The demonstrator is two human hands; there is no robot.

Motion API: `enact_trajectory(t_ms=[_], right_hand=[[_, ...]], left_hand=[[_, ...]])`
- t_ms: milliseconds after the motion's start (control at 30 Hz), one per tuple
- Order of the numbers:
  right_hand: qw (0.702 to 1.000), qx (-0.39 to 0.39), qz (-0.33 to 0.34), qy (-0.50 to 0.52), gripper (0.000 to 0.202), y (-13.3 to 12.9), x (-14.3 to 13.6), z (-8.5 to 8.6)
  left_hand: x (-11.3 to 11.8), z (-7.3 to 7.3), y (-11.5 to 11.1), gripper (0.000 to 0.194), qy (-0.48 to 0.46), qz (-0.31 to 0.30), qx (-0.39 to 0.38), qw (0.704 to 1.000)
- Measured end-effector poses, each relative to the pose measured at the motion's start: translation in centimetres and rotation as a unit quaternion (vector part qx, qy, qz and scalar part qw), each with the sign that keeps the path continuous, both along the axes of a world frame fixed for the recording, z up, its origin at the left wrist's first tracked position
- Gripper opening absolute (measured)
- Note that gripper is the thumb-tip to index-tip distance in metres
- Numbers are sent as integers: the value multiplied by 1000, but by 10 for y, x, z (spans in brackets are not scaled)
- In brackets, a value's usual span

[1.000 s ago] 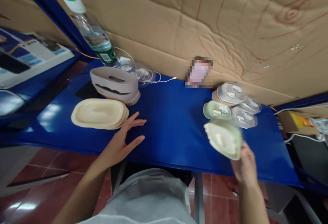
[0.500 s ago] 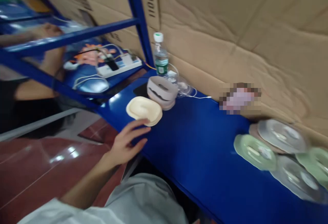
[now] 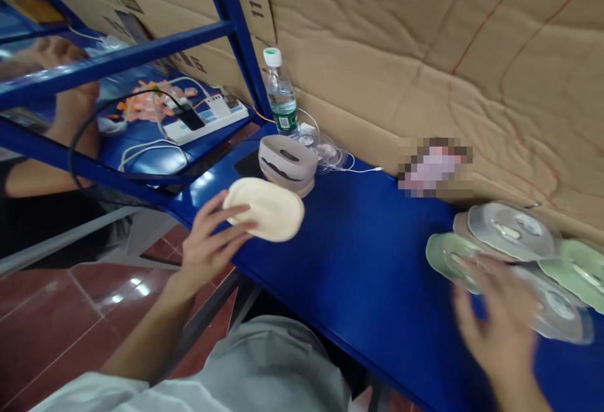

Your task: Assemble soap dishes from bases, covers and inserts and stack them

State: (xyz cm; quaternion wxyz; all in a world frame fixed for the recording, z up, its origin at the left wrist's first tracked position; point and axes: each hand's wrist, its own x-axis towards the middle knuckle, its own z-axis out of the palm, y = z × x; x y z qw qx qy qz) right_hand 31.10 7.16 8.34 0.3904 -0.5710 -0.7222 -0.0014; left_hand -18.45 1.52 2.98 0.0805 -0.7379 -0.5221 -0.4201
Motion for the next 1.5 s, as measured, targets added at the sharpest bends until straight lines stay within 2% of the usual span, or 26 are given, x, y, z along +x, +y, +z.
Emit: enact_trajectory(t_ms=[33,100,167,233,300,367,433,533,600,667,700,767,833,900,1000,1100,1200,1333,1433,1500], right_hand=[[990,-44,111,-77,26,3,-19,-18],[961,-56,216,-165,35,5,-52,-51],[940,-59,266,-207,37,1,-70,-72],[934,-69,281,-211,35,-1,-77,-76],[935,-76,279,-204,36,2,-85,-65],[942,-61,270,-189,36,15,-107,-47],[950,-26,264,-164,38,36,-149,-28],[951,-1,281,-129,54,77,-229,-8],[937,-26,319,-139,60,103,-276,0],[932,-68,331,-134,50,123,-301,4],[935,-76,327,-119,43,128,-303,5],[949,-47,301,-78,32,123,-286,4],[960,23,274,-52,31,97,-249,0],[962,52,259,-72,31,58,-206,-10],[957,1,254,-142,33,4,-157,-27],[929,-66,303,-204,35,-19,-145,-41],[918,-77,324,-215,36,-17,-151,-55],[912,-75,354,-196,39,-7,-143,-66],[917,-65,355,-172,44,11,-133,-62],[931,-51,326,-157,46,36,-139,-53]], left_hand=[[15,0,-3,25,6,-25,12,1000],[47,-5,-7,25,27,-85,-16,996],[72,-14,-10,22,45,-108,-52,992],[86,-23,-9,19,58,-115,-96,987],[90,-30,-7,18,50,-113,-141,982],[89,-33,-5,20,29,-108,-174,978],[88,-32,-3,23,14,-105,-190,976],[88,-31,-4,22,5,-104,-196,975],[88,-31,-5,18,1,-105,-199,974],[88,-31,-7,16,-3,-109,-198,974],[87,-32,-7,16,-5,-111,-195,974],[86,-33,-8,17,-21,-111,-192,975],[84,-33,-8,22,-55,-101,-204,972],[84,-33,-8,39,-102,-79,-223,966],[86,-33,-5,66,-146,-50,-231,961],[90,-33,-1,62,-97,-56,-229,967],[92,-34,2,46,-25,-69,-228,971],[93,-33,1,40,-1,-63,-224,972],[95,-32,0,35,-6,-56,-226,973],[96,-31,-1,33,-14,-51,-226,973]])
